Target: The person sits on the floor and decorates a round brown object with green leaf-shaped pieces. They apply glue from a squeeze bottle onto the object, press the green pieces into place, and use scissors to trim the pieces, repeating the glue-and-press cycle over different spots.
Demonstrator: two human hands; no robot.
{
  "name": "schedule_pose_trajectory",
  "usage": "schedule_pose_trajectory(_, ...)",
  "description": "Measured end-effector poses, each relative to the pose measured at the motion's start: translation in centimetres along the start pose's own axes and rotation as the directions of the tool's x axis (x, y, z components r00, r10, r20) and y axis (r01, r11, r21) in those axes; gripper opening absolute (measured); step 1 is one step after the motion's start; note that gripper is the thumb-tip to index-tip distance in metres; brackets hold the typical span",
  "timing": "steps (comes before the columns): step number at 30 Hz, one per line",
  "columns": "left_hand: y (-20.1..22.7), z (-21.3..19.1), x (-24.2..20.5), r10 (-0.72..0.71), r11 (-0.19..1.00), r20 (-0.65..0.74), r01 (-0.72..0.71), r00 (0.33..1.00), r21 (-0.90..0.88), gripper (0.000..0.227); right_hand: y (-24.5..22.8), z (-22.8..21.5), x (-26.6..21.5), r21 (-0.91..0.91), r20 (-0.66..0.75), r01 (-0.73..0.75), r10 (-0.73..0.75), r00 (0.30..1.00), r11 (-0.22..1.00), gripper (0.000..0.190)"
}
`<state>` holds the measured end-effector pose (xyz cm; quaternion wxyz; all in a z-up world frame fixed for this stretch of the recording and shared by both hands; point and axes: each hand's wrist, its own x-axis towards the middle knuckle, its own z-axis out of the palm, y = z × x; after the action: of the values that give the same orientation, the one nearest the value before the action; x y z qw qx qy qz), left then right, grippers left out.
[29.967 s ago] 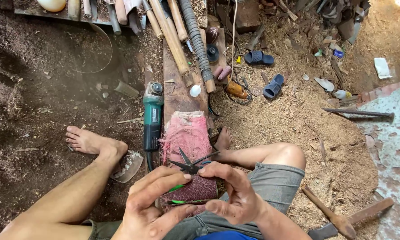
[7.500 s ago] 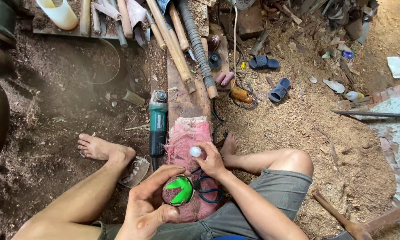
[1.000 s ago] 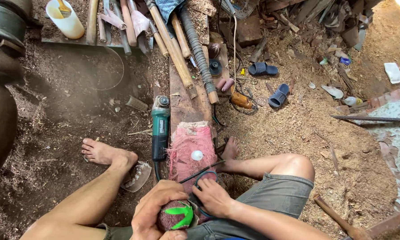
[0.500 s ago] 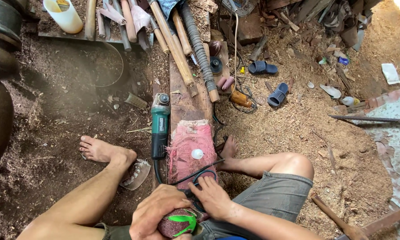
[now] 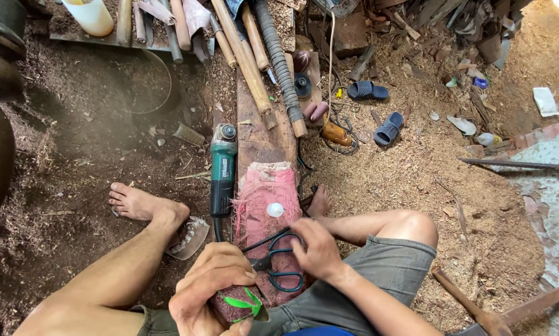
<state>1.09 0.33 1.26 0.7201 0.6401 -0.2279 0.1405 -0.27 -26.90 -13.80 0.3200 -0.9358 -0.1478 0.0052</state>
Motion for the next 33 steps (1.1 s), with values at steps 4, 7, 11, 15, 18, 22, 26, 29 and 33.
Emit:
schedule_pose_trajectory(4,0.2,-0.8,0.6,0.050,0.998,0.129,-0.054,0.990,0.023,0.040,1.9,0.4,2.2,0.045,-0.098,-0.116,0.120,0.988,0.992,0.037)
schedule_pose_trajectory(7,0.5,-0.6,0.6,0.036,0.999,0.126,-0.040,0.991,0.027,0.037,3.5,1.7,3.5,0.025,-0.088,-0.129,0.131,0.988,0.991,0.049)
schedule_pose_trajectory(11,0.8,-0.6,0.7,0.016,0.999,0.112,-0.021,0.994,0.049,0.035,4.0,3.1,4.9,0.039,-0.011,-0.122,0.123,0.992,0.992,0.060)
schedule_pose_trajectory(15,0.4,-0.7,0.5,0.017,0.999,0.107,-0.021,0.994,0.031,0.038,3.2,3.5,6.1,0.112,0.096,-0.167,0.157,0.983,0.980,0.068)
schedule_pose_trajectory(18,0.0,0.2,0.0,-0.016,1.000,0.019,0.016,1.000,-0.019,0.042,3.6,4.4,6.4,0.143,0.111,-0.161,0.146,0.983,0.977,0.068)
schedule_pose_trajectory(22,0.6,1.5,-0.3,-0.136,0.990,-0.078,0.133,0.988,-0.044,0.054,5.0,5.9,6.5,0.105,0.088,-0.170,0.161,0.983,0.980,0.061)
schedule_pose_trajectory(26,1.0,0.9,0.2,-0.228,0.960,0.044,0.233,0.973,-0.154,0.062,5.1,5.7,6.5,0.106,0.096,-0.194,0.185,0.978,0.975,0.055)
schedule_pose_trajectory(29,0.9,0.2,0.4,-0.324,0.944,0.027,0.325,0.946,-0.050,0.053,5.7,5.2,6.1,0.195,0.111,-0.255,0.238,0.965,0.947,0.051)
schedule_pose_trajectory(33,0.9,-2.2,2.2,0.189,0.904,0.157,-0.234,0.969,0.357,0.047,3.1,-0.3,5.8,0.431,0.205,-0.319,0.252,0.946,0.844,0.047)
